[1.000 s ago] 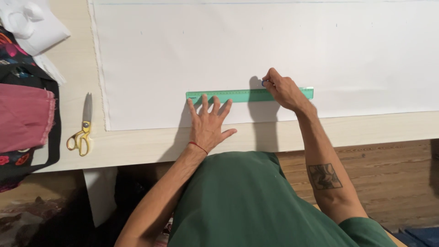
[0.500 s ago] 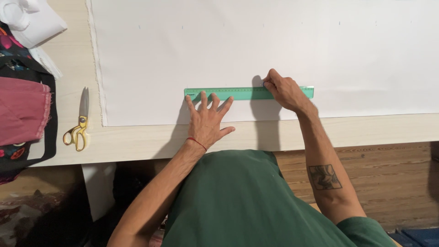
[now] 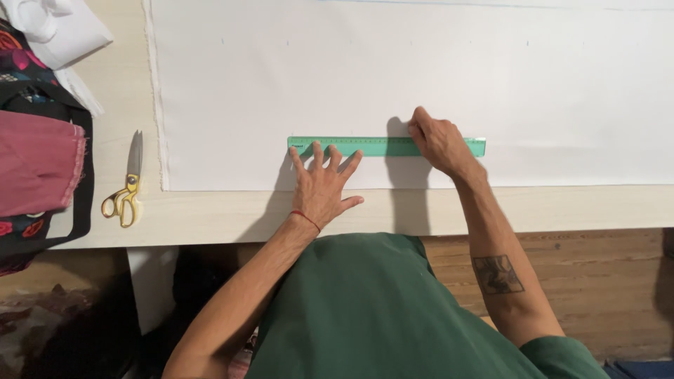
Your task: Marking lines and points on a large sheet of material using a ruler and chalk
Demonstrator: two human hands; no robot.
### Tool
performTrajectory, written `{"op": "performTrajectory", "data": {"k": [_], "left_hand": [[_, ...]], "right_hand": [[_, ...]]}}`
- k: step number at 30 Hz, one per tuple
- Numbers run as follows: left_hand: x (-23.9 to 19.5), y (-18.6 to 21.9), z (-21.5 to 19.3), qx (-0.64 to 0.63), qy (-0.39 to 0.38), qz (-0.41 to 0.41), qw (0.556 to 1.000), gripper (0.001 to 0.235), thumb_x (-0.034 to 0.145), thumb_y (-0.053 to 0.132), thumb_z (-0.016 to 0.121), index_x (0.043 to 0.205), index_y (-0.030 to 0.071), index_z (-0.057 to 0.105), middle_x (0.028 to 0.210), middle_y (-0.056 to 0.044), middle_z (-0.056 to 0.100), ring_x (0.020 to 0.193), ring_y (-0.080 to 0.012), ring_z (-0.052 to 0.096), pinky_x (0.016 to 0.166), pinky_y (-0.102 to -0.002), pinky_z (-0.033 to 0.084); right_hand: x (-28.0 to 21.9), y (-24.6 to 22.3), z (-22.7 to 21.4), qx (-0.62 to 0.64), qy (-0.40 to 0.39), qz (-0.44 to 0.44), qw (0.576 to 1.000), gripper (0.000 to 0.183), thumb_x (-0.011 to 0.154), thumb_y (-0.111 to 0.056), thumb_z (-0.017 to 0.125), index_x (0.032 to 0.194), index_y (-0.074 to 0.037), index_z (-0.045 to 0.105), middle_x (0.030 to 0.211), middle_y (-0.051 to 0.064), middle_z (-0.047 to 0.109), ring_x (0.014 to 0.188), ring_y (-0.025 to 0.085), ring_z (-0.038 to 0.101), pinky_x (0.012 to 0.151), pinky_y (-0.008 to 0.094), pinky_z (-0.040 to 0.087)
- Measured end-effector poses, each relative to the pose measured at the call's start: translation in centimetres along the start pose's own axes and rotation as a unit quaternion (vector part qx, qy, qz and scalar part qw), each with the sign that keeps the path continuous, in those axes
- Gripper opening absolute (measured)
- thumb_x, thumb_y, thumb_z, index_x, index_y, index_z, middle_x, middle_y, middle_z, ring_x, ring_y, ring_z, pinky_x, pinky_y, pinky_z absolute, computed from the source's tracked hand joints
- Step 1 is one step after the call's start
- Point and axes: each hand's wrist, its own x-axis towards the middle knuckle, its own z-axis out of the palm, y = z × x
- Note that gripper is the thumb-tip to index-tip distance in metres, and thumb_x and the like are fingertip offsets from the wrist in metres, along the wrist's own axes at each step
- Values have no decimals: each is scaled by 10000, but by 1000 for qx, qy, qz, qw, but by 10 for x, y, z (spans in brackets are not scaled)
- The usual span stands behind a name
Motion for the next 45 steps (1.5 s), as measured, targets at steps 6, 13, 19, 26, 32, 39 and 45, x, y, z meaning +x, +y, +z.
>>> {"op": "performTrajectory", "data": {"k": [6, 13, 19, 26, 32, 39, 45], "left_hand": [[-3, 0, 2, -13, 1, -4, 1000, 1079, 884, 911, 715, 1791, 391, 450, 1612, -190, 550, 1587, -559, 463, 1197, -987, 279], [-1, 0, 5, -6, 20, -1, 1000, 1089, 863, 903, 744, 1775, 375, 473, 1602, -208, 558, 1573, -567, 476, 1185, -993, 290], [1, 0, 7, -13, 21, -3, 1000, 1096, 860, 908, 740, 1779, 376, 466, 1607, -205, 561, 1581, -564, 475, 1193, -1000, 270], [1, 0, 2, -19, 37, -5, 999, 1101, 851, 906, 743, 1784, 386, 476, 1609, -207, 593, 1584, -567, 487, 1209, -992, 256], [-2, 0, 9, -28, 62, -9, 998, 1068, 907, 943, 633, 1797, 372, 486, 1623, -215, 634, 1620, -557, 486, 1265, -956, 200], [-13, -1, 31, -29, 143, -15, 989, 1025, 988, 964, 544, 1756, 286, 565, 1733, -154, 585, 1666, -457, 473, 1393, -817, 196], [2, 35, 36, -58, 156, 39, 985, 1012, 1003, 884, 624, 1733, 183, 583, 1803, -123, 540, 1685, -420, 456, 1392, -763, 255]], "right_hand": [[1, 4, 7, -13, -5, -9, 1000, 147, 1241, -309, 549, 1273, -168, 526, 922, 294, 772, 980, 605, 794, 941, 743, 608], [9, 14, 15, -16, 19, 2, 1000, 164, 1246, -324, 553, 1311, -173, 548, 933, 305, 793, 991, 594, 806, 953, 732, 602], [0, 11, 2, 92, 78, 47, 992, 206, 1242, -299, 615, 1374, -142, 592, 908, 243, 802, 985, 545, 812, 962, 691, 607], [-51, 44, -26, 527, 313, 113, 782, 183, 1330, -318, 538, 1481, -216, 522, 1017, 72, 747, 653, 101, 566, 444, 210, 383], [-113, 88, -30, 626, 316, 129, 701, 167, 1286, -317, 538, 1412, -215, 500, 1526, 142, 778, 962, 160, 799, 492, 216, 560], [-149, 161, -6, 634, 324, 146, 686, 149, 1302, -264, 549, 1422, -183, 513, 1119, 78, 724, 776, 162, 729, 405, 224, 522], [-174, 160, -9, 615, 355, 121, 694, 269, 1300, -214, 557, 1554, -129, 539, 1142, 132, 768, 838, 179, 788, 468, 242, 623]]}}
